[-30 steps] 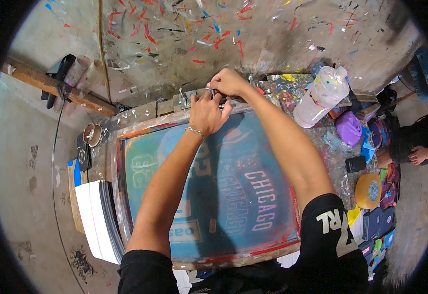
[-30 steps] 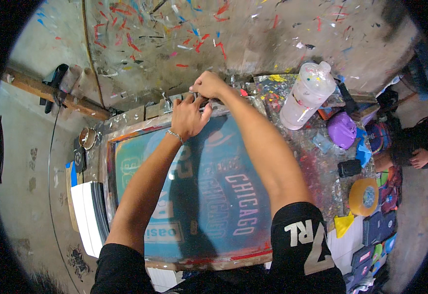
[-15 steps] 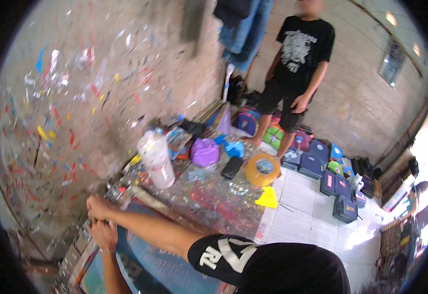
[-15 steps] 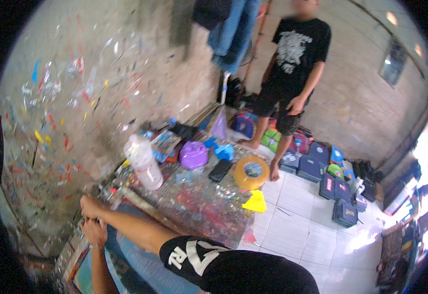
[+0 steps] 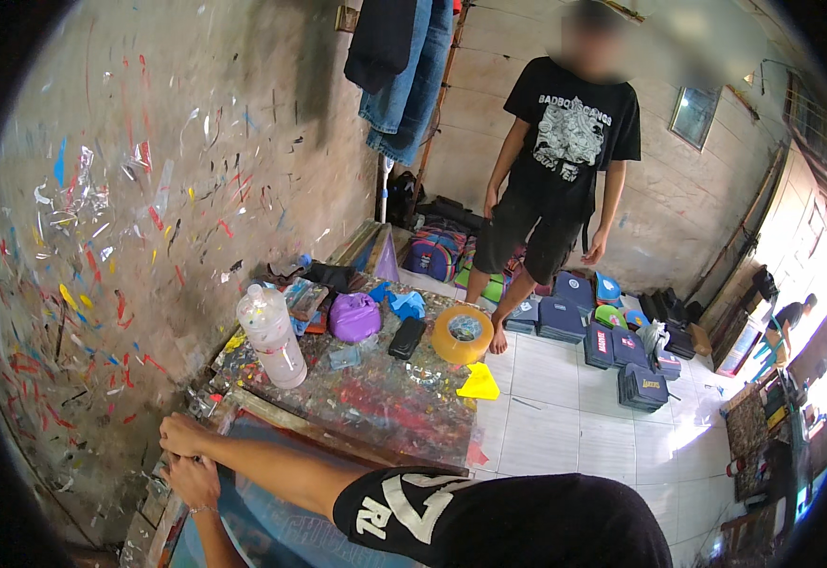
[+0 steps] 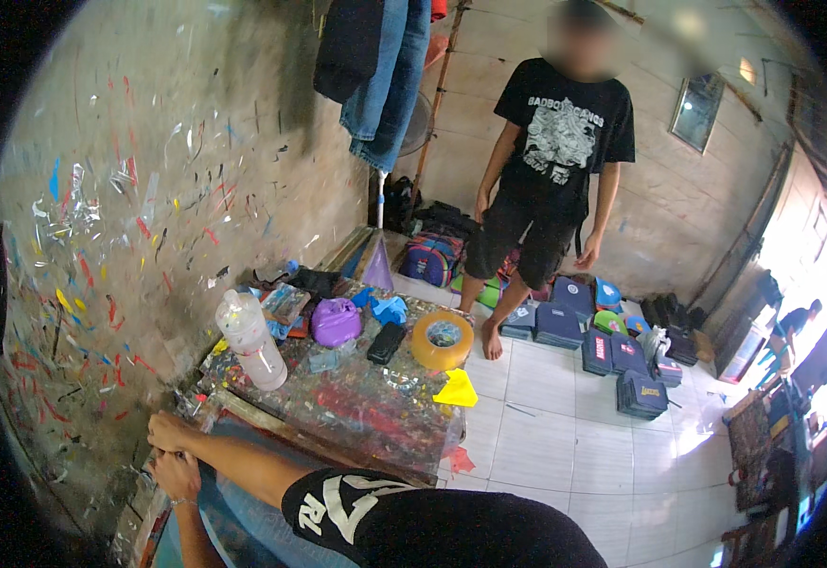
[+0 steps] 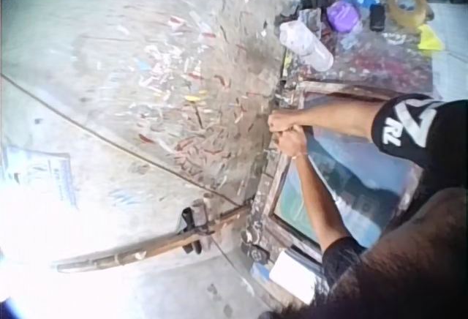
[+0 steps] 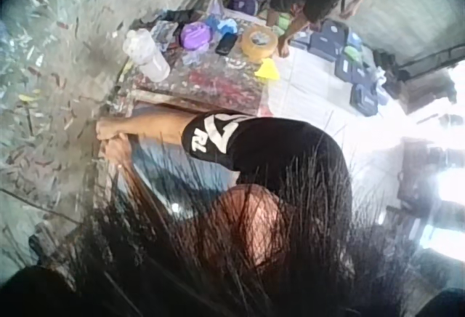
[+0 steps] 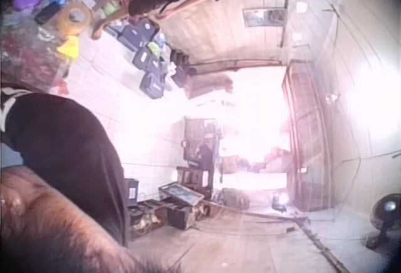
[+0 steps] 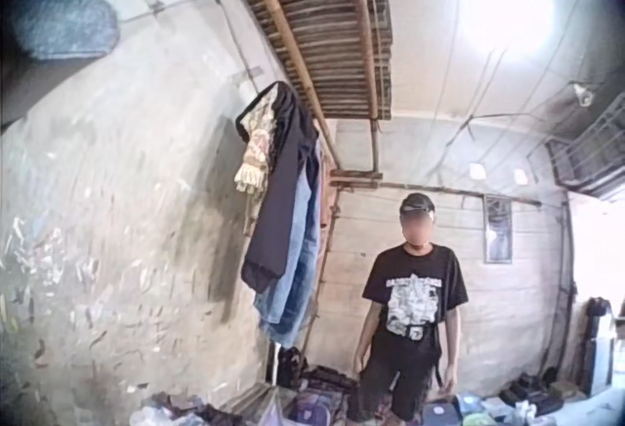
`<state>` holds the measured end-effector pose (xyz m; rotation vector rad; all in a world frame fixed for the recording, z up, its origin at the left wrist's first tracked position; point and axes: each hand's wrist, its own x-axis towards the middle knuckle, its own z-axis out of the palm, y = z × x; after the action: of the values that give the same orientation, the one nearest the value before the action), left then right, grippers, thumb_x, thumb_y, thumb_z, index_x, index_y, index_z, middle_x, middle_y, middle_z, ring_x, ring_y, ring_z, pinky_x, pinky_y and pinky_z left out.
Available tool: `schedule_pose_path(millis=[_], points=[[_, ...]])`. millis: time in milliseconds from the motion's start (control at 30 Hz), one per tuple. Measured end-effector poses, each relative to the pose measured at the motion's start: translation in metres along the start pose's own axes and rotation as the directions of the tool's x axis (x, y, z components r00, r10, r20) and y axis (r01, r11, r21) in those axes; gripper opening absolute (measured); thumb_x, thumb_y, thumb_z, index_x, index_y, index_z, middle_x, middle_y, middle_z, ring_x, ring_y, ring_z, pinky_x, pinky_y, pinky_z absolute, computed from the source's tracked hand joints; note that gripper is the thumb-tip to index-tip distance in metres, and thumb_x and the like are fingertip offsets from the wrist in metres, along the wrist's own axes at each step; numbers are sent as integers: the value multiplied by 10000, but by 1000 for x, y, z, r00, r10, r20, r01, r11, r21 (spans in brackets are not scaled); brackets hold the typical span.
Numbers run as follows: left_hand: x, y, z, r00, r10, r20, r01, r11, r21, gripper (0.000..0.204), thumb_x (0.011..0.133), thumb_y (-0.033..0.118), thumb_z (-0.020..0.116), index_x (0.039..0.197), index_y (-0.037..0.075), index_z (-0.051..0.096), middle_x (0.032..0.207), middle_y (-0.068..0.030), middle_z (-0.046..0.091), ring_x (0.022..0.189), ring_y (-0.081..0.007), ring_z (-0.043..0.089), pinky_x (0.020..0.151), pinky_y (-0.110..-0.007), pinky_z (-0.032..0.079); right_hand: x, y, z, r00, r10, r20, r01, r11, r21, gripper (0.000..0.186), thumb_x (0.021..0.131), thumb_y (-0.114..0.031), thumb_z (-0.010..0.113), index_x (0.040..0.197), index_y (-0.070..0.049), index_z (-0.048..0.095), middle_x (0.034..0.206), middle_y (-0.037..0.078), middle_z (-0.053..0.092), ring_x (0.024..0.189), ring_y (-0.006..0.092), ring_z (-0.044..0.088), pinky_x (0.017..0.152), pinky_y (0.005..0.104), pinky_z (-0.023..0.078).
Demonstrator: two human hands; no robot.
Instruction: The person prepares a screen printing frame by applying tape to the edges of the design, using a scraper to remove excess material, and applying a clear film over the screen by hand.
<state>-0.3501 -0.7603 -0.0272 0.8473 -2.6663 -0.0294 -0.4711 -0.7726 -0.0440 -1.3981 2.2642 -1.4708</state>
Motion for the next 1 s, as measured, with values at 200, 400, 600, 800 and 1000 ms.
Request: schedule_pose_path(millis=[200, 400, 600, 800, 1000], points=[[-4, -5, -17, 1000, -7, 17, 7, 1000, -1, 471, 822, 285, 642, 1186, -14, 626, 1263, -223, 591, 1177, -353, 551, 1015, -538, 372, 1, -15, 4, 984, 100, 147, -104, 994, 20, 243, 730, -246, 654, 761, -11, 709, 790, 251, 666, 840, 408, 653, 776, 474, 522], [-5, 0, -11, 999, 12, -37, -13, 1000, -17, 445, 804, 267, 643, 1160, 1, 644, 1223, -214, 613, 1139, -358, 559, 988, -528, 378, 2, 2, 10, 996, 43, 78, -44, 999, 10, 283, 719, -276, 667, 804, -9, 702, 840, 244, 669, 881, 406, 646, 791, 474, 516], [-3, -17, -8, 998, 33, -54, -34, 999, -7, 437, 808, 272, 630, 1155, 7, 645, 1249, -214, 599, 1102, -365, 576, 973, -522, 382, 4, -19, 3, 984, 95, 150, -105, 992, 64, 312, 735, -295, 671, 759, 14, 708, 783, 263, 671, 756, 419, 673, 723, 483, 540], [-2, 3, -1, 999, 36, 12, -37, 998, 47, 378, 837, 310, 631, 1082, 25, 673, 1138, -202, 645, 1055, -381, 593, 956, -517, 391, -6, 2, -9, 992, 95, 80, -99, 994, 53, 355, 741, -346, 658, 814, -2, 708, 788, 255, 668, 770, 417, 662, 734, 471, 533], [2, -1, 5, 991, 24, 128, -27, 999, 23, 404, 783, 332, 627, 1064, 49, 692, 1105, -183, 656, 1030, -361, 594, 949, -501, 385, -11, 0, -16, 972, 162, 172, -180, 979, 97, 372, 761, -359, 645, 822, 3, 704, 777, 227, 680, 774, 393, 677, 724, 468, 540]])
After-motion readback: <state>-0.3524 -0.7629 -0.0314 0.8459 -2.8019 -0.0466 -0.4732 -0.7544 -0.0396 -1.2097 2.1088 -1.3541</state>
